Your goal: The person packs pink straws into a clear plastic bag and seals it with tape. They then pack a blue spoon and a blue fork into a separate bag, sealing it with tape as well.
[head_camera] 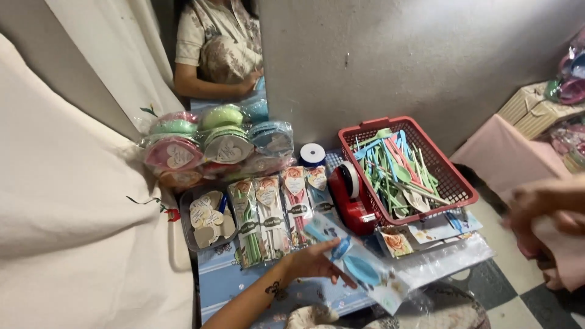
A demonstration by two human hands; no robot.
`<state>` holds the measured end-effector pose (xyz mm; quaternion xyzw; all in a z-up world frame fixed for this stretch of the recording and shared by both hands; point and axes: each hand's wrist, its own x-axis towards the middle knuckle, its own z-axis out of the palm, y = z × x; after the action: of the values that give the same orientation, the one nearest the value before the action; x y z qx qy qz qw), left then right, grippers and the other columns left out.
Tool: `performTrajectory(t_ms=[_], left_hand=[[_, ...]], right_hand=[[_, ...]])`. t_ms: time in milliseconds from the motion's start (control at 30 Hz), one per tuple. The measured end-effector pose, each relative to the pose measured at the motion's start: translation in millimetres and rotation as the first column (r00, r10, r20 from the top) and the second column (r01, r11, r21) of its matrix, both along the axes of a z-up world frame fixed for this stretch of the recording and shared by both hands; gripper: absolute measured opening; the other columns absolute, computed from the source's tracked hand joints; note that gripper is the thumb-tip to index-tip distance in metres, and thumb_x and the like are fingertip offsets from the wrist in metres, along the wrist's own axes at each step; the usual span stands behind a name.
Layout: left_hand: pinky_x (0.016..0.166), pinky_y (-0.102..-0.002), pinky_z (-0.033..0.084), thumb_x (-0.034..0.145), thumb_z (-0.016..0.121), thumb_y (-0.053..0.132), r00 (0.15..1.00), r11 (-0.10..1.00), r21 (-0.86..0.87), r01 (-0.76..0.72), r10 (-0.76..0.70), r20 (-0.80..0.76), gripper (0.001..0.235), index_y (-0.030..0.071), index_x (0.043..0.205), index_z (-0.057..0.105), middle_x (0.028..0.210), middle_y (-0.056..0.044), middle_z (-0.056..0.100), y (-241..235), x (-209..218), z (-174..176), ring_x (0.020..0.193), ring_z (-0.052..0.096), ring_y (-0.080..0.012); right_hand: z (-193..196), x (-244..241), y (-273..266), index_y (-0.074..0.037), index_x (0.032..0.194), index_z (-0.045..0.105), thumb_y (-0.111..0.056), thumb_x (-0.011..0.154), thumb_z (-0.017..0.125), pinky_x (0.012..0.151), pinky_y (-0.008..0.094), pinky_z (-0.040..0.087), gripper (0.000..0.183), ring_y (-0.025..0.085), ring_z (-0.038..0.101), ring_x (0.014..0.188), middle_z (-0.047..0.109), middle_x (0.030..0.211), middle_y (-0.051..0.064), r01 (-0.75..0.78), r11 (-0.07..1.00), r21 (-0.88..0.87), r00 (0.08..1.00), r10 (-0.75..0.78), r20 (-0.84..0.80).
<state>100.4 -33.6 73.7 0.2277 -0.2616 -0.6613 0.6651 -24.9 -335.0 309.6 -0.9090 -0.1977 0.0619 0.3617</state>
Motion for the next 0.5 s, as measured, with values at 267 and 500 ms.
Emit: performTrajectory(t_ms=[267,500], left_hand=[[0.044,-0.018,0.048,0.084,0.041,0.039,0.882,0.87,0.259,-0.42,0.458,-0.111,0.04,0.006,0.107,0.039,0.093,-0.03,0.055,-2,26,-53,0.06,0.061,-0.026],[0.056,-0.022,0.053,0.085,0.046,0.039,0.876,0.886,0.251,-0.39,0.441,-0.196,0.045,0.026,0.127,0.036,0.099,-0.033,0.051,-17,22,-119,0.073,0.062,-0.0322]], right_hand=[[-106,182,2,-0.014,0.1,0.059,-0.028,0.078,0.05,0.061,0.03,0.048,0.027,0.019,0.063,0.068,0.066,0.078,0.007,0.151,0.876,-0.458,0.965,-0.232,-0.124],[-178,265,21,-0.019,0.095,0.055,-0.014,0.074,0.058,0.082,0.02,0.044,0.022,0.01,0.059,0.082,0.054,0.096,-0.005,0.196,-0.104,-0.975,0.822,0.56,0.106]])
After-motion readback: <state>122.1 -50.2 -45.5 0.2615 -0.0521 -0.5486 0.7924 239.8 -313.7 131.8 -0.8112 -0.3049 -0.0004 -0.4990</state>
